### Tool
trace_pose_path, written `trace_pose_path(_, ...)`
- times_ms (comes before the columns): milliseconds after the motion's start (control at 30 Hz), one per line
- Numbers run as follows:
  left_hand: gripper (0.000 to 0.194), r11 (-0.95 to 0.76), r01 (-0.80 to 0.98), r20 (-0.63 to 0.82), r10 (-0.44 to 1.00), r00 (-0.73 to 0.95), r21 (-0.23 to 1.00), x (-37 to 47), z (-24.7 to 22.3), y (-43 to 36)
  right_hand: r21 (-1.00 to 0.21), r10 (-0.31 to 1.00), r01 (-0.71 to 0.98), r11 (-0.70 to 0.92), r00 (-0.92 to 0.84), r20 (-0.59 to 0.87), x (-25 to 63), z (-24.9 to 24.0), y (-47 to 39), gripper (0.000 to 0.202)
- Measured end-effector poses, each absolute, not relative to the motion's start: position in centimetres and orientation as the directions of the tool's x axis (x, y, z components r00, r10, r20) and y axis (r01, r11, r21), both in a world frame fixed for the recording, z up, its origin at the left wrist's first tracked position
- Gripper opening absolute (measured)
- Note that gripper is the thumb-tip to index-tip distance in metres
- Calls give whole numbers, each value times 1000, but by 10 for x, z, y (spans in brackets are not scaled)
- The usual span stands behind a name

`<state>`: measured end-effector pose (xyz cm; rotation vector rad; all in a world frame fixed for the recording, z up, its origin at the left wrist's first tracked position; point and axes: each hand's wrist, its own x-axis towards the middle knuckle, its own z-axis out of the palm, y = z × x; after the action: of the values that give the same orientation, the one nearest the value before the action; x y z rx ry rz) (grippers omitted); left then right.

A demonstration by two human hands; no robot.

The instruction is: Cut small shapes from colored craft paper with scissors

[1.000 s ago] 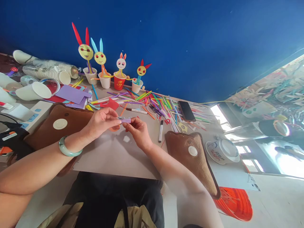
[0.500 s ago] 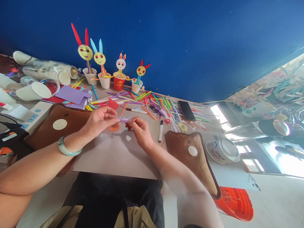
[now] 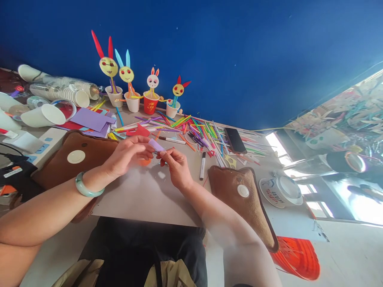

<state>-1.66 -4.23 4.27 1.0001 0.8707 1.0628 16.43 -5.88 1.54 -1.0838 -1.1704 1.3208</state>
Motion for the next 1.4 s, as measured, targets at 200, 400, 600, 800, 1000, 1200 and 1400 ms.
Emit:
trace_pose_path(200, 25, 26, -141, 19, 952, 306, 990, -18, 35, -44, -996, 991, -94, 3, -136, 16, 157, 17, -68, 31)
trace_pose_path(400, 25, -2, 11, -2, 956, 295, 1000, -22, 36, -43, -999, 995, -33, -30, -98, -27, 156, 18, -70, 31)
trace_pose_path(600, 27, 43, 6, -43, 966, 255, 999, -20, 38, -43, -999, 992, -20, -34, -120, -32, 157, 22, -70, 32)
trace_pose_path(800, 28, 54, -46, -39, 963, 267, 997, -20, 40, -44, -1000, 991, 19, -25, -135, -27, 157, 24, -71, 38)
trace_pose_path(1000, 29, 39, -39, -28, 967, 254, 998, -21, 39, -43, -999, 989, 44, -19, -146, -25, 158, 22, -71, 39)
trace_pose_path(1200, 32, 45, -18, -39, 968, 246, 999, -19, 39, -43, -1000, 993, 22, -11, -114, -13, 156, 21, -73, 36)
trace_pose_path(1400, 31, 93, -61, -68, 941, 330, 994, -19, 38, -44, -999, 997, -38, 0, -76, 3, 154, 20, -74, 32)
